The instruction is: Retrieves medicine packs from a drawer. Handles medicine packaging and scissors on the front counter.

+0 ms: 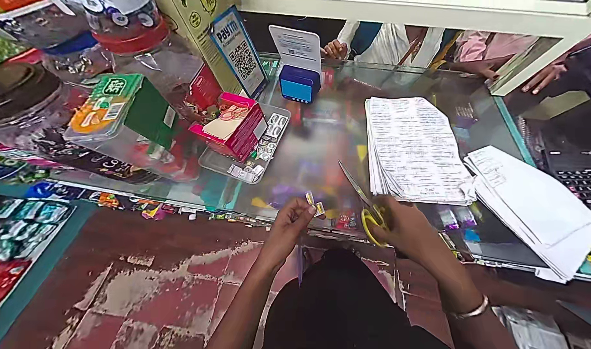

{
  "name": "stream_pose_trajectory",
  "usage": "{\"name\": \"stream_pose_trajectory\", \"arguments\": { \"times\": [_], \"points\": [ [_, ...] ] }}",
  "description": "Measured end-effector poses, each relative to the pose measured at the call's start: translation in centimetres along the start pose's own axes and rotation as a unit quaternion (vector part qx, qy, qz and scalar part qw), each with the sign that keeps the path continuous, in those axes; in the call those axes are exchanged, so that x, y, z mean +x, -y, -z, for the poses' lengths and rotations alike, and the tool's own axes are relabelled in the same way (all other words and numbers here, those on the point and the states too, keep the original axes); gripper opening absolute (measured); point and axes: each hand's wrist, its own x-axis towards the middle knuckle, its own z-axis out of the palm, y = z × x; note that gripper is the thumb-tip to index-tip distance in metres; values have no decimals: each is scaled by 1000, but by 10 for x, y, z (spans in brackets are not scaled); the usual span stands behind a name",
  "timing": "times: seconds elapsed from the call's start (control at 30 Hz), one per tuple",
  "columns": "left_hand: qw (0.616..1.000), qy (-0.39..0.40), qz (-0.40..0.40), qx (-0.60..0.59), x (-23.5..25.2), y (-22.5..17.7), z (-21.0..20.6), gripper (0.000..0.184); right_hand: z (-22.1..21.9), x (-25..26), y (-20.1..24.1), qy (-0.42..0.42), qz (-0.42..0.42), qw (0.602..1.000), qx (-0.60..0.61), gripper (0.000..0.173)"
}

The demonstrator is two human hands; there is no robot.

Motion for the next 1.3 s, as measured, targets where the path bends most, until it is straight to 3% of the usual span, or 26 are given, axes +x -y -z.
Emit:
{"name": "stream_pose_trajectory", "arguments": {
  "times": [0.07,0.17,0.27,0.33,0.47,0.6,0.8,1.1,1.3],
  "points": [
    [1000,12,-1,3,8,-4,-2,6,3,-11,-10,69,13,984,161,66],
    [1000,13,-4,-11,21,-6,-9,8,-11,-30,-26,141,-3,870,472,80],
    [1000,11,-6,10,32,-10,-19,7,-36,-50,-23,116,8,804,583,66],
    [997,15,-13,76,36,-17,-22,9,-43,-56,-24,89,35,817,568,61],
    [965,5,-50,257,45,-26,-24,22,-34,-55,-37,80,42,891,446,71],
    [940,44,-23,337,54,-40,-31,24,-31,-52,-43,89,24,897,432,67],
    [947,83,24,308,60,-40,-41,24,-28,-51,-43,80,27,884,460,54],
    [986,34,40,156,56,-26,-61,14,-26,-53,-45,88,32,860,502,45],
    [987,33,43,149,55,-24,-63,13,-29,-53,-46,82,34,858,505,42]
  ]
}}
